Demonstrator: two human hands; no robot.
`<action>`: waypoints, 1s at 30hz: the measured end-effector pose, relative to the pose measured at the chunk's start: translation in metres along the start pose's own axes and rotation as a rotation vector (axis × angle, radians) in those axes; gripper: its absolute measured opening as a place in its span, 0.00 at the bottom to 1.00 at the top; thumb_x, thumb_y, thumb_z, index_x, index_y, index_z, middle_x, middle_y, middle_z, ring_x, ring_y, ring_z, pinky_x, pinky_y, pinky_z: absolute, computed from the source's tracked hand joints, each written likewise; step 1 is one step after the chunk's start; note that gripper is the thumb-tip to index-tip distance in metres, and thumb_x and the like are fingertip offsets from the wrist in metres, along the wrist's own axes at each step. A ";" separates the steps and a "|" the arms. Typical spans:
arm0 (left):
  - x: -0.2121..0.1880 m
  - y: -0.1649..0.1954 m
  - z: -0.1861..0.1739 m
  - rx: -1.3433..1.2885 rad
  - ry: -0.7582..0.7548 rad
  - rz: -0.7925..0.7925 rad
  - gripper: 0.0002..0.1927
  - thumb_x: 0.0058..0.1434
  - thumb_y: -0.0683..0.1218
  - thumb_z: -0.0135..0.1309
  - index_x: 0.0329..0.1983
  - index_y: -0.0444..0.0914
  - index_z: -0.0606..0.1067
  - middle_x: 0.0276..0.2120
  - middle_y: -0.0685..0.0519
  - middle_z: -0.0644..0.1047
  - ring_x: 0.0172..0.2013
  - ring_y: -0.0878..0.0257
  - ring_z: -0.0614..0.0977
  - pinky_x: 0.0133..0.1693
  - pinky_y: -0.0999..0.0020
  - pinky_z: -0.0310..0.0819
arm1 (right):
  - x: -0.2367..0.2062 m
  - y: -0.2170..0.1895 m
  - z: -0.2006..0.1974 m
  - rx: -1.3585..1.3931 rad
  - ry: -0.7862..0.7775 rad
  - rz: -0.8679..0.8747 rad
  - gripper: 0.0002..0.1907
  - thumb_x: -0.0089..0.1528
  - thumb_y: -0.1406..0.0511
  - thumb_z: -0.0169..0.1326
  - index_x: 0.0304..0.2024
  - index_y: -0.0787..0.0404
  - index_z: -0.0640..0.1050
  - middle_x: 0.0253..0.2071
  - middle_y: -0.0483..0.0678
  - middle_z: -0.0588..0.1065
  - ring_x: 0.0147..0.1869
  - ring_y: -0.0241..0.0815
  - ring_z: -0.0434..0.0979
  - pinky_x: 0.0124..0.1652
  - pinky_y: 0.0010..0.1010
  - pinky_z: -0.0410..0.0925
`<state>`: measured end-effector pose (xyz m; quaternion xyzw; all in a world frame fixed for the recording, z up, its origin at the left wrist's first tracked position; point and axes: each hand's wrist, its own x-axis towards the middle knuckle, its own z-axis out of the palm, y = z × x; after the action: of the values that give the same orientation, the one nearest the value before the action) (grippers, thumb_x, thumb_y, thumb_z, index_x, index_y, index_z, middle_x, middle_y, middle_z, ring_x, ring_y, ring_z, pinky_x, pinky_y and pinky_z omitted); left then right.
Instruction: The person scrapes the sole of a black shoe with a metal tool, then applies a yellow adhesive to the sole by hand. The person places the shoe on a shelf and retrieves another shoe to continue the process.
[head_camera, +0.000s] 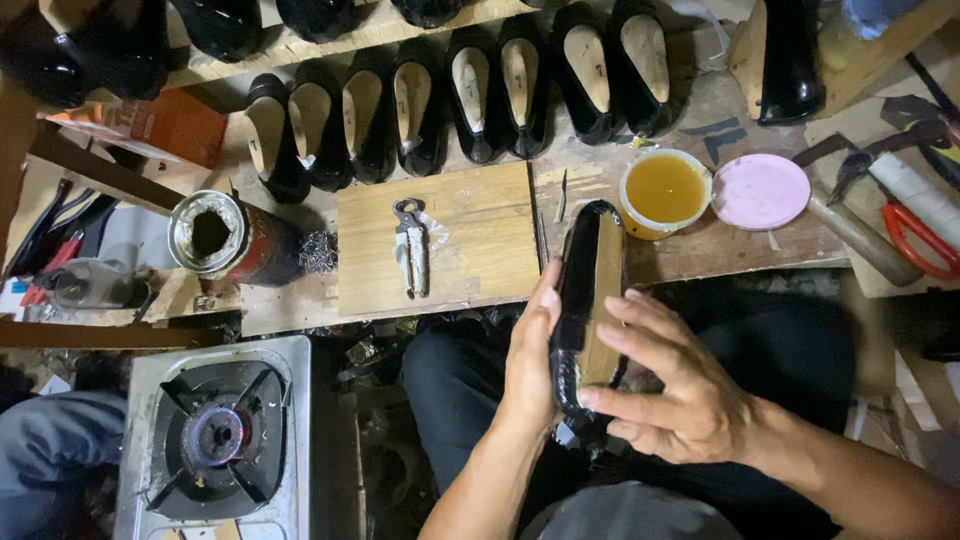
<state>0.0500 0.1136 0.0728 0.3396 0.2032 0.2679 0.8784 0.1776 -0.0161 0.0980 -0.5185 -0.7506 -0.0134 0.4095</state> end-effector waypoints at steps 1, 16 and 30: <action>0.001 -0.001 0.000 -0.089 0.010 -0.033 0.35 0.71 0.53 0.39 0.77 0.31 0.52 0.70 0.39 0.65 0.66 0.53 0.71 0.66 0.61 0.63 | 0.000 0.001 -0.001 -0.008 0.011 -0.001 0.16 0.66 0.54 0.55 0.54 0.48 0.81 0.73 0.52 0.58 0.80 0.58 0.55 0.74 0.59 0.54; 0.004 -0.007 -0.007 -0.275 0.077 -0.153 0.36 0.70 0.58 0.42 0.77 0.36 0.56 0.65 0.41 0.69 0.60 0.53 0.75 0.58 0.56 0.72 | -0.009 0.037 -0.011 -0.259 0.080 0.202 0.18 0.62 0.58 0.59 0.53 0.55 0.81 0.71 0.55 0.63 0.78 0.58 0.61 0.75 0.54 0.58; 0.003 -0.003 -0.012 -0.288 0.061 -0.215 0.38 0.70 0.61 0.43 0.77 0.39 0.55 0.65 0.41 0.70 0.56 0.52 0.78 0.53 0.53 0.77 | -0.015 0.144 -0.023 -0.602 -0.130 0.522 0.33 0.60 0.46 0.59 0.56 0.63 0.81 0.81 0.57 0.50 0.84 0.65 0.45 0.75 0.64 0.47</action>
<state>0.0474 0.1193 0.0618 0.1785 0.2243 0.2089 0.9350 0.3070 0.0284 0.0454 -0.7881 -0.5806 -0.0955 0.1809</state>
